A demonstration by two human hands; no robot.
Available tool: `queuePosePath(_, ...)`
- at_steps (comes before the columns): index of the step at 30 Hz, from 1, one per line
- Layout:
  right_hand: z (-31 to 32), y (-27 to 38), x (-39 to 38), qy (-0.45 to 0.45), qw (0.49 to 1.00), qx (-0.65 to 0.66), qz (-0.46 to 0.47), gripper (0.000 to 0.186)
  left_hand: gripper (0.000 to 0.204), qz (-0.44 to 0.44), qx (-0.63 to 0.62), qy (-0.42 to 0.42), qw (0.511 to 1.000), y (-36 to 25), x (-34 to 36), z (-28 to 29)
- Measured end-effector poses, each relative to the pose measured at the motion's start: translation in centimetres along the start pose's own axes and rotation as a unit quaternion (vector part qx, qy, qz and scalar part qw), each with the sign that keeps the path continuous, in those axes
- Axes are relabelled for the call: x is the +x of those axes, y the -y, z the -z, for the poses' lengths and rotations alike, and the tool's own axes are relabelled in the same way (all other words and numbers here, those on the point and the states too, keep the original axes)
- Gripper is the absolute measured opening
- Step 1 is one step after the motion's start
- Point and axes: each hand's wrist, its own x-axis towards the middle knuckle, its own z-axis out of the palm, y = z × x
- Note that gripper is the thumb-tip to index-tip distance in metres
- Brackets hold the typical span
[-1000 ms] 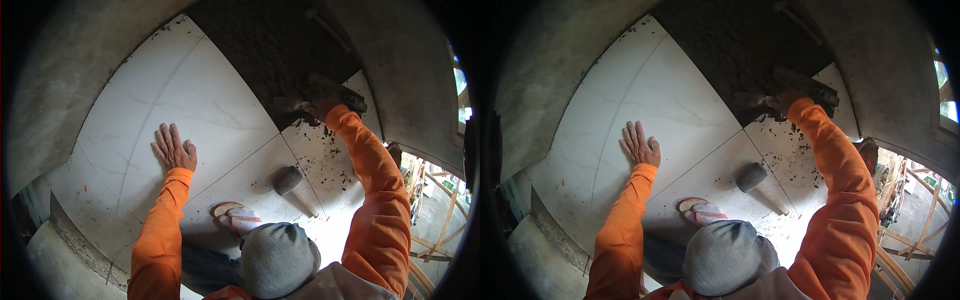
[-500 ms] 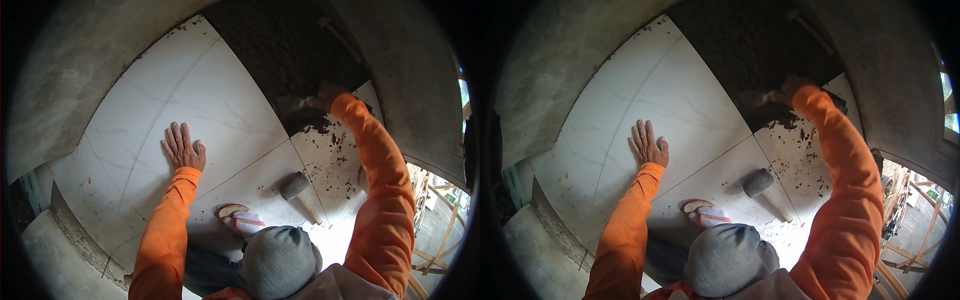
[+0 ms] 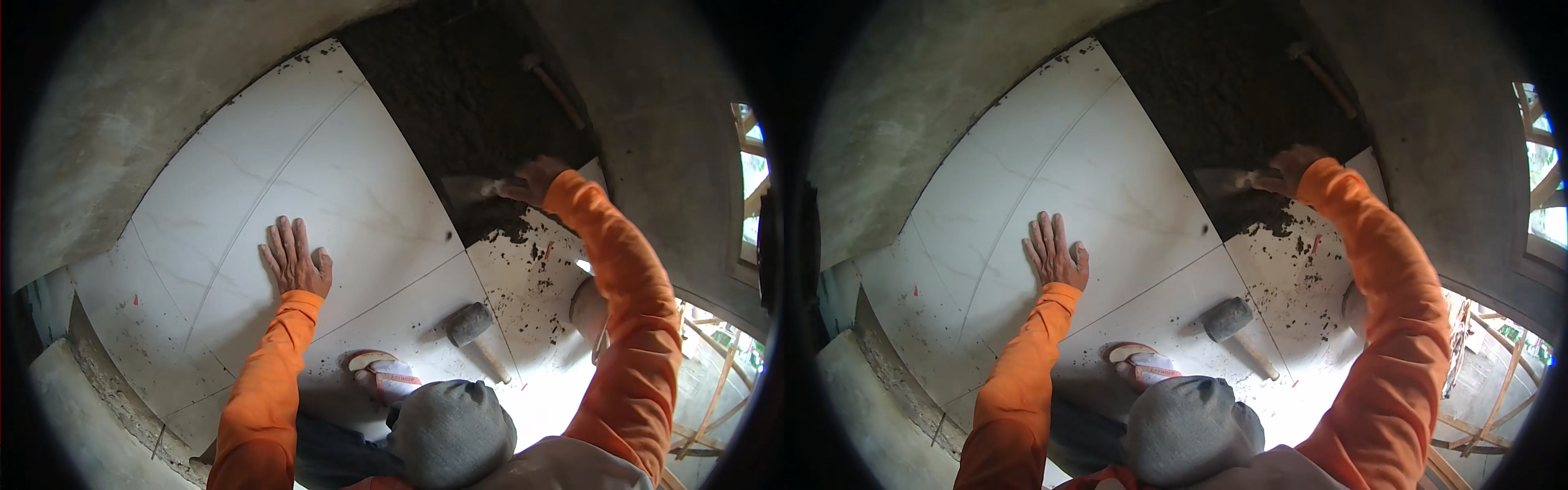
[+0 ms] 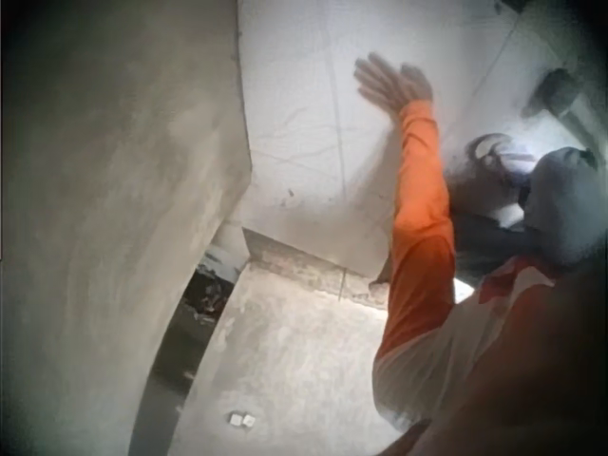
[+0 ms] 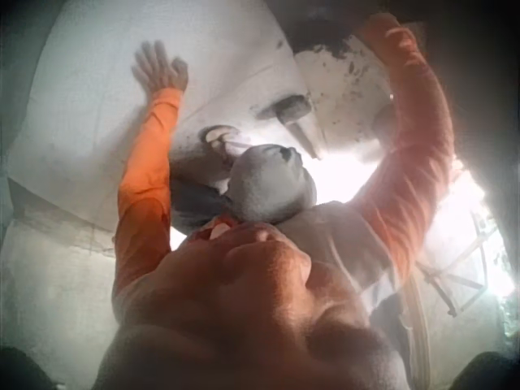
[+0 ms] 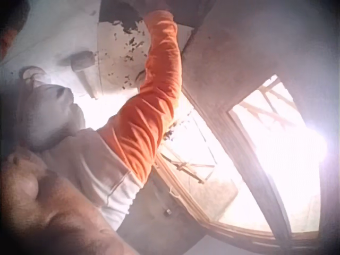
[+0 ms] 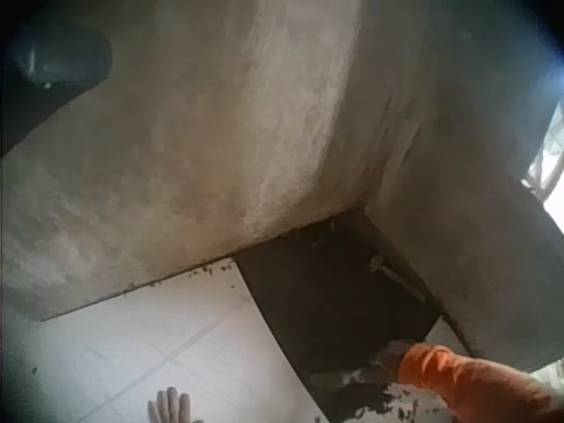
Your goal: The person places a large white tile onto a bed of mortar, aligns it with existing floor tiles, and taps it repeatedly with a rubber mallet. They then use a trowel to move mortar along the edges before lifting the tile up.
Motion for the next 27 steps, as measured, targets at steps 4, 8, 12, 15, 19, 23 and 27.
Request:
queuePosePath(4, -2.4, -1.3, 5.3, -0.011, 0.999, -0.005, -0.034, 0.07, 0.067, -0.015, -0.014, -0.003, 1.0, -1.3, 0.1, -0.2)
queuePosePath(8, 0.0, -5.3, 8.9, -0.035, 0.997, -0.033, -0.059, 0.073, 0.066, -0.017, -0.014, -0.007, 1.0, -1.3, 0.4, -0.6)
queuePosePath(12, 5.5, -0.4, 5.4, 0.07, 0.996, -0.007, -0.054, 0.062, 0.066, -0.007, 0.008, -0.01, 1.0, 0.4, 0.0, -0.2)
queuePosePath(15, -4.8, -3.8, 3.5, 0.022, 0.999, -0.021, -0.01, 0.051, 0.066, -0.017, -0.005, -0.014, 1.0, -1.0, 0.0, -0.5)
queuePosePath(19, -10.0, 5.9, -2.7, -0.022, 0.985, 0.107, -0.136, 0.045, 0.066, -0.011, -0.001, -0.022, 1.0, -0.7, 0.0, -0.9)
queuePosePath(23, -9.2, 9.6, -5.4, 0.062, 0.977, 0.14, -0.147, 0.04, 0.066, -0.009, 0.008, -0.026, 1.0, -0.6, 0.0, -1.0)
queuePosePath(27, -11.7, 10.8, -7.0, -0.007, 0.975, 0.159, -0.157, 0.032, 0.066, -0.013, 0.013, -0.027, 0.999, -0.6, -0.3, -0.8)
